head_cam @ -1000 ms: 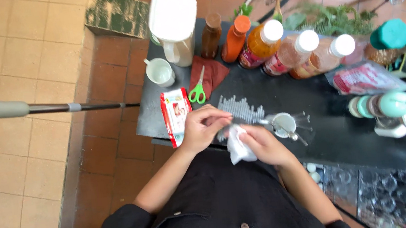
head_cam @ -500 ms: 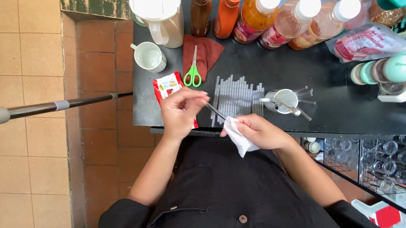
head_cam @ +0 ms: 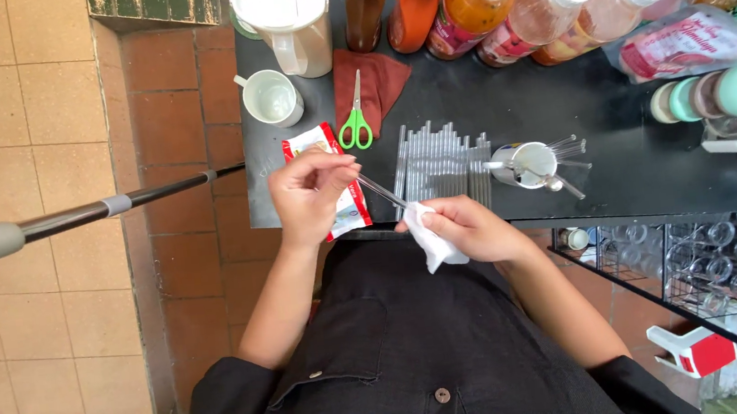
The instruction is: Cleaning individual plastic stirrers using a wipe at a cafe counter.
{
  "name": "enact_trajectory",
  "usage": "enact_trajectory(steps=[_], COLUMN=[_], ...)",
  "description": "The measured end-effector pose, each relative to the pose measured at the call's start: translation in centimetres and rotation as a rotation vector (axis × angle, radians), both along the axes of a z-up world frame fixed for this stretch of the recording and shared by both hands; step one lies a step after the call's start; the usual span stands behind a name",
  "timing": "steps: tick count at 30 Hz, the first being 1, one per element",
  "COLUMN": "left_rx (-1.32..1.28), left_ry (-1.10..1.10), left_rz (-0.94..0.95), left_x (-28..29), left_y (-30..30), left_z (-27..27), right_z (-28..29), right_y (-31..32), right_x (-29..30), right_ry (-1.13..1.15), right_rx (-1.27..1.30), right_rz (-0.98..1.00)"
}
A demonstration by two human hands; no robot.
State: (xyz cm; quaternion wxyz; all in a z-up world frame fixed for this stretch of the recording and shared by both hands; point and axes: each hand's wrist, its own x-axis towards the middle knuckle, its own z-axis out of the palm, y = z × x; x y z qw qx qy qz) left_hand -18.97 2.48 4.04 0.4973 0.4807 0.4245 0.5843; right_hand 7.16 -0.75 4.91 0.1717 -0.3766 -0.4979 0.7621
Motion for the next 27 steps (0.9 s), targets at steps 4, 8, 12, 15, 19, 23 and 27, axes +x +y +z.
enact_trajectory(steps=[4,8,12,15,19,23,27], left_rx=[0.009,-0.052,-0.031,0.0,-0.081,-0.082,0.007], left_ry=[0.147,0.209,0.186,0.156,0.081,0.132,0.269], left_rz=[-0.146,-0.302,-0.186,-0.042,-0.126,-0.295,-0.238], left_x=[1.1,2.0,0.0,-1.7,-0.3,2.4,2.5], left_y=[-0.9,-0.9,-0.1,0.9,-0.1,-1.3,-0.8], left_z=[-0.5,-1.0,-1.1,-0.8,-0.6,-1.2,-0.6], right_z=[-0.2,-1.4,-0.3,0.0,-0.1,-1.7,-1.6], right_y=[0.0,-0.2,-0.3,-0.6,-1.0,-1.3,-1.6], right_x=[-1.2,-2.5,-3.0,-2.2,-1.8,-2.0,-2.1], right_ry=[-0.01,-0.014,-0.012,-0.01,-0.01,0.003,0.059], right_rx=[-0.027,0.049,0.037,0.024,-0.021,0.01,0.003], right_rz=[-0.01,-0.108,-0.12,-0.072,-0.066,-0.126,-0.199])
